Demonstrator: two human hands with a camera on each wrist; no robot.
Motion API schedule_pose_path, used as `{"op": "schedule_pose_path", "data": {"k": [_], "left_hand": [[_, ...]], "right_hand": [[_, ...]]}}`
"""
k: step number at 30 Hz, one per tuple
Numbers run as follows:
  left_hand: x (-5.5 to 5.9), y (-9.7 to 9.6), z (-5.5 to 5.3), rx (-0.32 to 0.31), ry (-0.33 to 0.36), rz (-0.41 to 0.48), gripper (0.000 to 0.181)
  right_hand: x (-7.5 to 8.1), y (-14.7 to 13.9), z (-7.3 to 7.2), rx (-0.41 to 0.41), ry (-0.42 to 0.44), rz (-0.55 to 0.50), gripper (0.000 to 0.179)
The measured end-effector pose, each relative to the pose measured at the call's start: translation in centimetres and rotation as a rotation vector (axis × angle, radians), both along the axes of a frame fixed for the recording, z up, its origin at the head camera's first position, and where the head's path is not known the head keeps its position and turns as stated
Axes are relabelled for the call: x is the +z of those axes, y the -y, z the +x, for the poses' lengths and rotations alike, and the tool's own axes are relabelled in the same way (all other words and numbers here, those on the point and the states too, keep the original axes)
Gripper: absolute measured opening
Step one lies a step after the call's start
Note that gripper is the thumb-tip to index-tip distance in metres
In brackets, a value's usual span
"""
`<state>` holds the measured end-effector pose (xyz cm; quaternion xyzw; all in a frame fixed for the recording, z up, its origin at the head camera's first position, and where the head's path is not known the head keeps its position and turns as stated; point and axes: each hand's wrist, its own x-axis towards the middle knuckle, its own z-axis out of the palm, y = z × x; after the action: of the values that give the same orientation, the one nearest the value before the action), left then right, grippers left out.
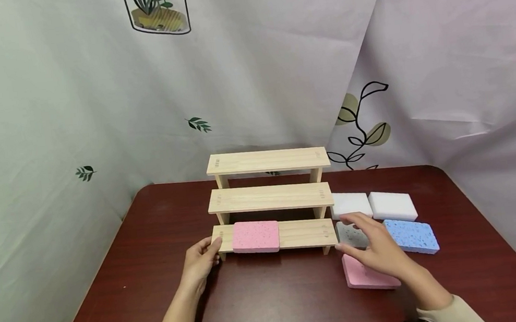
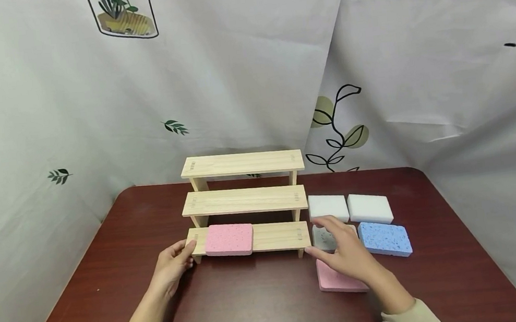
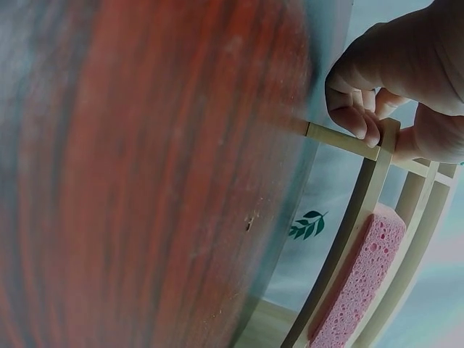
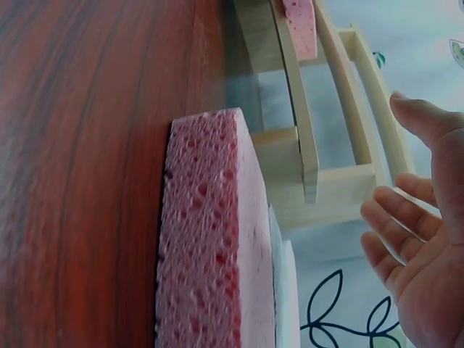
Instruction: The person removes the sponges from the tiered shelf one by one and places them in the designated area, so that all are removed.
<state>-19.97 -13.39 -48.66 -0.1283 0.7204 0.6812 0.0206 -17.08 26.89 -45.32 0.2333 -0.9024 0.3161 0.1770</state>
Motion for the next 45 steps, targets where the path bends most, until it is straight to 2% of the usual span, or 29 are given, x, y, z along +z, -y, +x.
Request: {"op": "schedule_pose_path", "data": {"k": [17, 22, 30, 37, 45], "left_hand": [[-0.2, 0.0, -0.1, 0.004, 0.015, -0.001, 0.038], [-0.1, 0.0, 0.0, -0.005, 0.010, 0.006, 0.041], [-0.2, 0.0, -0.1, -0.001, 0.005, 0.007, 0.040], [0.0, 0.0, -0.1, 0.005, 0.006, 0.012, 0.038], [0.0, 0.0, 0.0, -0.002, -0.003, 0.018, 0.042]], "right_hand": [[-0.2, 2.6, -0.7, 0.054, 0.031, -0.012, 0.061], [-0.3, 3.4, -1.0, 0.067, 0.031, -0.009, 0.060], [-0.6, 4.5, -1.1, 0.049, 0.066, 0.004, 0.061], [-0.4, 5.6, -1.7, 0.084, 0.090, 0.000, 0.062], [-0.6, 6.4, -2.3, 0.094, 0.068, 0.018, 0.060]]}}
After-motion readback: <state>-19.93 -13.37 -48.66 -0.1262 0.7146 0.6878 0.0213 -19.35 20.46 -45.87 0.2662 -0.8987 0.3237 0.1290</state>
